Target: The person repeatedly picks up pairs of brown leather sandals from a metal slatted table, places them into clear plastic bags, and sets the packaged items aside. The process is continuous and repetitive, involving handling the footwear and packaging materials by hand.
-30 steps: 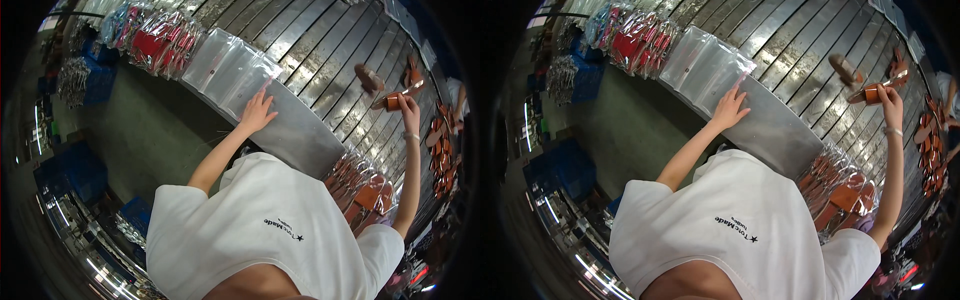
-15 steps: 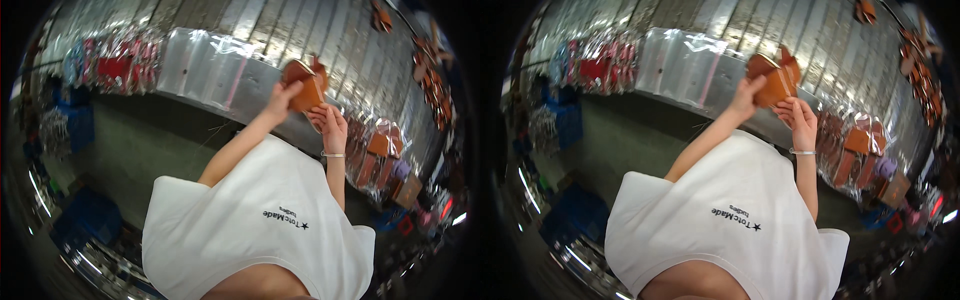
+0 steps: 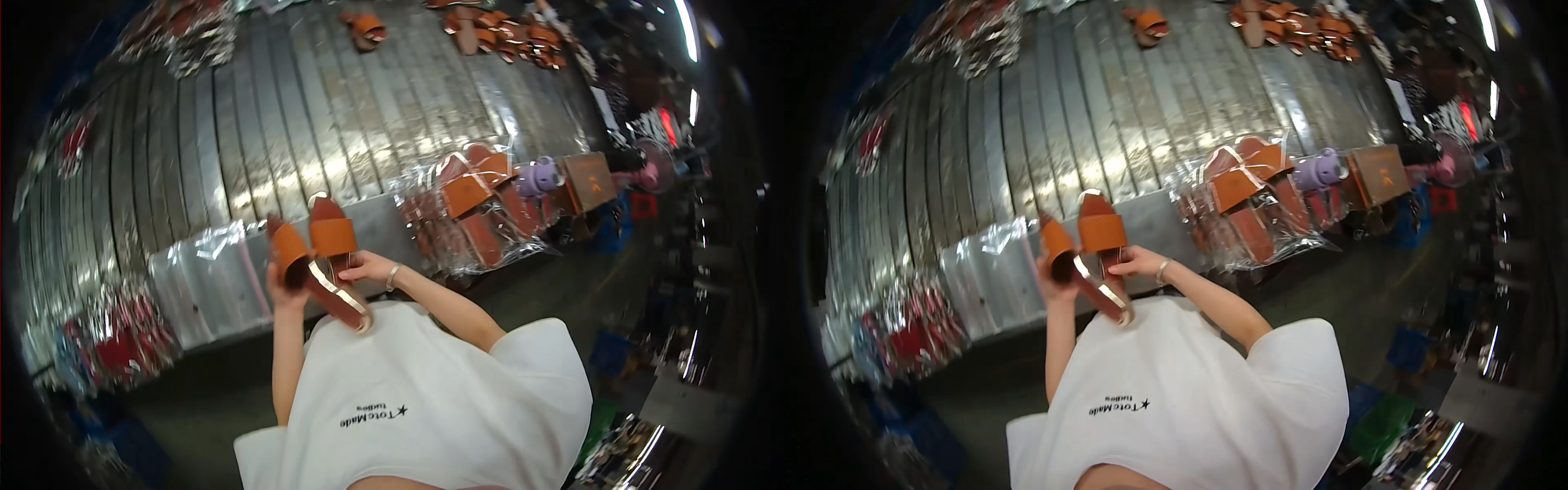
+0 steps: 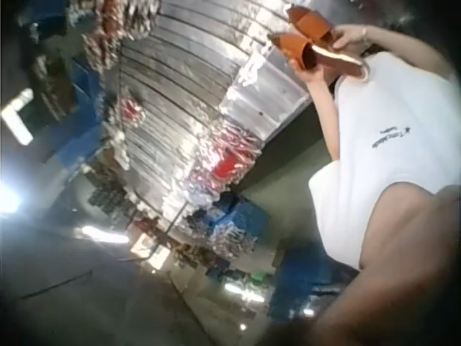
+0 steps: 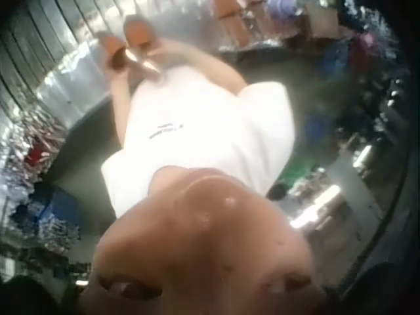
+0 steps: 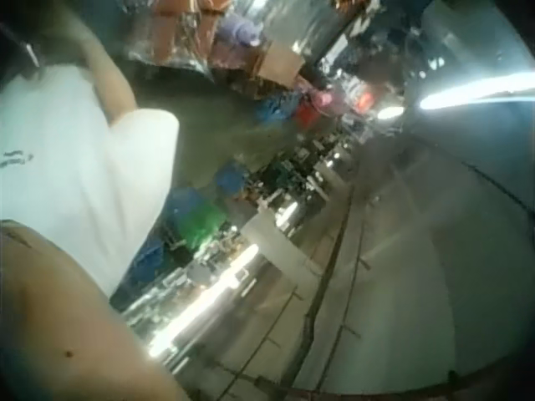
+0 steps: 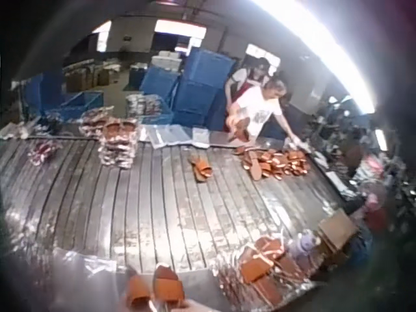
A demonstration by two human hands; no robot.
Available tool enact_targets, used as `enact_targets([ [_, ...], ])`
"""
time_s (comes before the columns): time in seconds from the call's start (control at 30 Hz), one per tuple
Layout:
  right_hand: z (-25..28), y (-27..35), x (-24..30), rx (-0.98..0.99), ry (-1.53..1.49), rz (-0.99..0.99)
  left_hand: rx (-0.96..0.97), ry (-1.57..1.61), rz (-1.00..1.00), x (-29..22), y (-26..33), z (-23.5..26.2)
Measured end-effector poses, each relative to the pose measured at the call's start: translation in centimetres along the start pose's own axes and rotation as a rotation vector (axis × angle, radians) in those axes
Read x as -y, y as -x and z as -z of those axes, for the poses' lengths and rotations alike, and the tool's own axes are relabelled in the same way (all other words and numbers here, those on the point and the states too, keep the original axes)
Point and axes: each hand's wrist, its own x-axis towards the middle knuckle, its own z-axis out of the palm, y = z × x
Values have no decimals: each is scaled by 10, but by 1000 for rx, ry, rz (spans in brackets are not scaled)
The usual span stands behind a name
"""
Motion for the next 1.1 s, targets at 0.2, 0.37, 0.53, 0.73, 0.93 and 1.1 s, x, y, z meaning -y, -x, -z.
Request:
enact_targets([
  [0.2, 2, 25, 61, -365, 146, 255, -369, -821, -152, -25, 1, -27],
  [0.37, -22, 10, 68, -441, 334, 198, -293, -202, -105, 2, -14, -46],
  [0.53, 13, 27, 20, -442, 242, 193, -302, -2230, -704, -40, 13, 84],
  [0.73, 42, 28, -20, -641, 722, -47, -360, -1201, -423, -68, 5, 40],
  [0.93, 43, 34, -13, -604, 685, -40, -305, -1294, -249, -154, 17, -40],
  [1.1, 48, 32, -15, -655, 746, -11, -434, -1286, -34, -171, 1, -54],
])
